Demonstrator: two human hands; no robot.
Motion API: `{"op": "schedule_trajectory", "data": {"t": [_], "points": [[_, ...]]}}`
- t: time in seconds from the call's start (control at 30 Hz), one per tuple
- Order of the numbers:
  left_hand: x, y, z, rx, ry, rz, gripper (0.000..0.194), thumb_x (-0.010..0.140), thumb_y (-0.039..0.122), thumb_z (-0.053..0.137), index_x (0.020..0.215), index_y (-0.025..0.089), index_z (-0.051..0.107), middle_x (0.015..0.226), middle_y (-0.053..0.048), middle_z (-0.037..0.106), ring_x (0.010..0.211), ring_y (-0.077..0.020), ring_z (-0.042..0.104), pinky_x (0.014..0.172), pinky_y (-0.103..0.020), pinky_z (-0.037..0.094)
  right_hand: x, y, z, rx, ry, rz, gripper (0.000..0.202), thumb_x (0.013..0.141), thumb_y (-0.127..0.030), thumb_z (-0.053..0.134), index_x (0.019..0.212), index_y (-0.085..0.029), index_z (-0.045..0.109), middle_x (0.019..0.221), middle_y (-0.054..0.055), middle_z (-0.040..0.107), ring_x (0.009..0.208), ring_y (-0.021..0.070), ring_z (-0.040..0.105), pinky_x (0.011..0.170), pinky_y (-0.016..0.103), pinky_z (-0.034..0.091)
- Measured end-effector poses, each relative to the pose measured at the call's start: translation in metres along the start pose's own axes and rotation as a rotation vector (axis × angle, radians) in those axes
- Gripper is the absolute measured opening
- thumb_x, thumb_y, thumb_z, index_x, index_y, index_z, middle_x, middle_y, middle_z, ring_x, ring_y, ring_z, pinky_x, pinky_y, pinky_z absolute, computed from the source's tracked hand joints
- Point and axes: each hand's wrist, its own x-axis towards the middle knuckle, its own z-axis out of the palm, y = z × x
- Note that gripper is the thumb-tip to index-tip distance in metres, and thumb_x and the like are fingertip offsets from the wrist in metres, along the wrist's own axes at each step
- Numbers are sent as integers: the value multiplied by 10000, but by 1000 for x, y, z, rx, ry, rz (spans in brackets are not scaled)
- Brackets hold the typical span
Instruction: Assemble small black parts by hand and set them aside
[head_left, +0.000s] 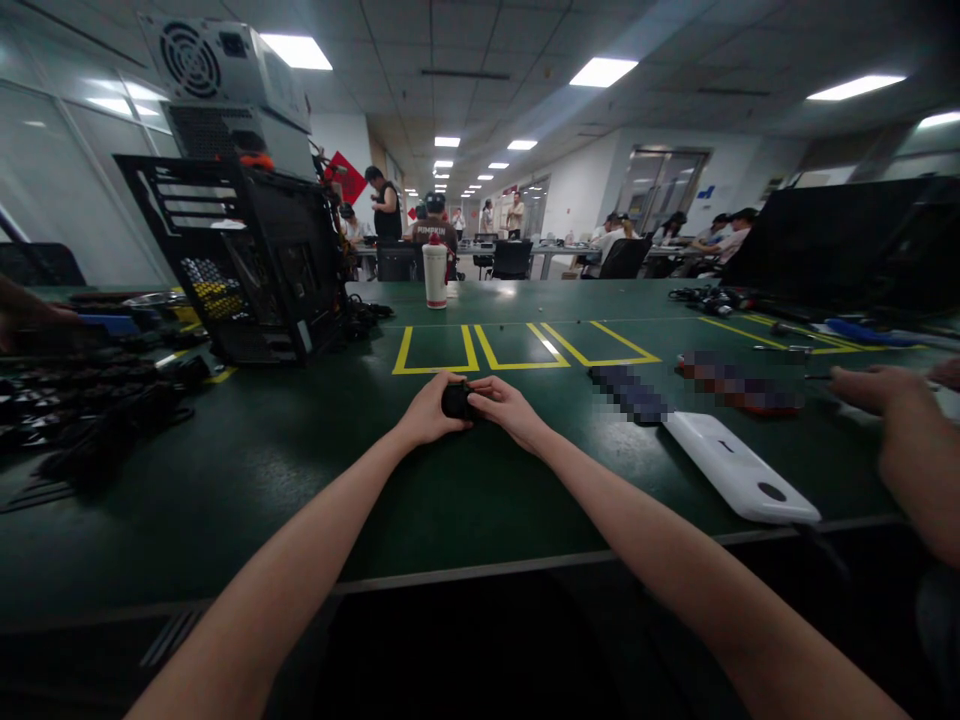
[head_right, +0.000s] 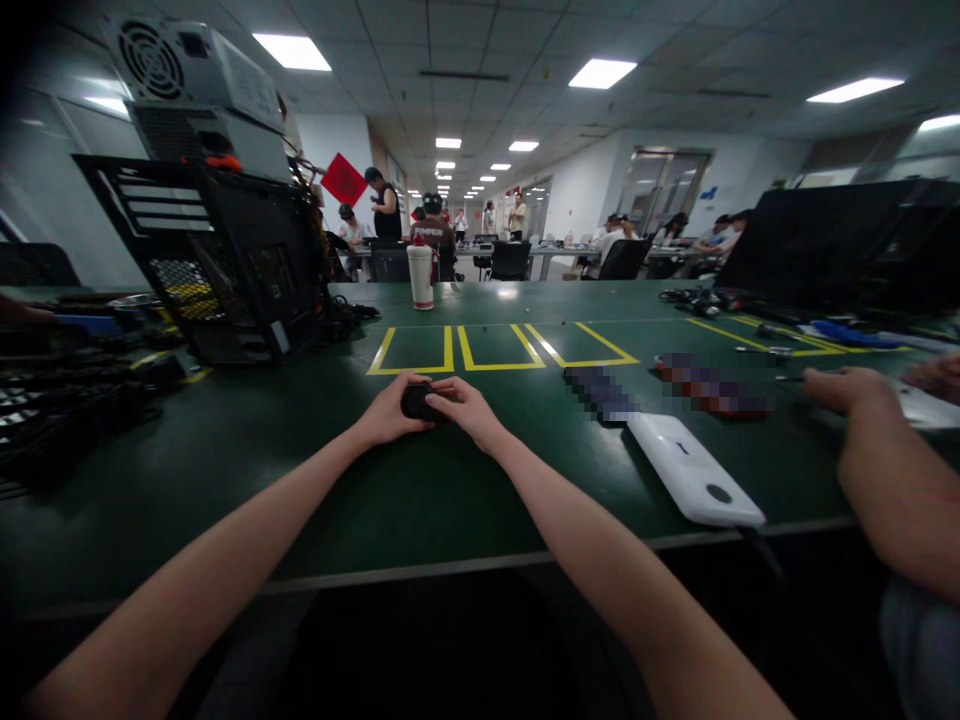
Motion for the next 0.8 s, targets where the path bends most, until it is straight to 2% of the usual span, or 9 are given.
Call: {"op": "schedule_trajectory", "data": {"t": [0.07, 0.27, 0.37, 0.47, 0.63, 0.8], "points": [[0, -1, 0, 1, 4, -3, 602, 525, 259, 706, 1050, 193, 420, 1064, -50, 515, 975, -213, 512, 846, -359, 404, 1, 1, 0, 7, 2, 9, 305, 645, -321, 629, 920, -211, 556, 902, 19, 578, 866, 144, 542, 798, 344, 438], [0, -2, 1, -8, -3, -3, 596, 533, 270, 700, 1049, 198, 410, 1057, -45, 517, 965, -213, 517, 835, -361, 408, 0, -2, -1, 109, -45, 10, 437, 563, -161, 673, 979, -194, 543, 1009, 31, 574, 955, 146, 536, 919, 355, 366], [0, -2, 1, -8, 2, 3, 600, 537, 270, 699, 1056, 193, 408, 1066, -51, 512, 976, -214, 511, 840, -358, 405, -2, -3, -1, 101, -72, -10, 438, 536, -128, 683, 943, -199, 535, 1011, 19, 552, 933, 145, 544, 896, 357, 387], [0, -2, 1, -2, 0, 0, 602, 535, 273, 701, 1056, 193, 410, 1063, -51, 513, 968, -215, 513, 832, -359, 409, -4, -4, -1, 38, -45, -28, 409, 541, -154, 690, 913, -209, 529, 976, 4, 535, 899, 134, 542, 860, 344, 408], [0, 0, 0, -3, 3, 5, 596, 531, 271, 702, 1049, 204, 413, 1069, -40, 511, 975, -210, 509, 848, -365, 401, -1, -4, 1, -27, -6, -24, 262, 647, -271, 621, 890, -209, 544, 884, 4, 567, 874, 131, 534, 842, 342, 412], [-1, 0, 1, -7, 10, 14, 582, 538, 270, 699, 1040, 206, 412, 1051, -34, 519, 960, -201, 515, 842, -356, 405, 1, -1, -1, 55, -29, 2, 389, 601, -210, 654, 973, -206, 541, 976, 24, 580, 912, 148, 546, 872, 359, 399]]}}
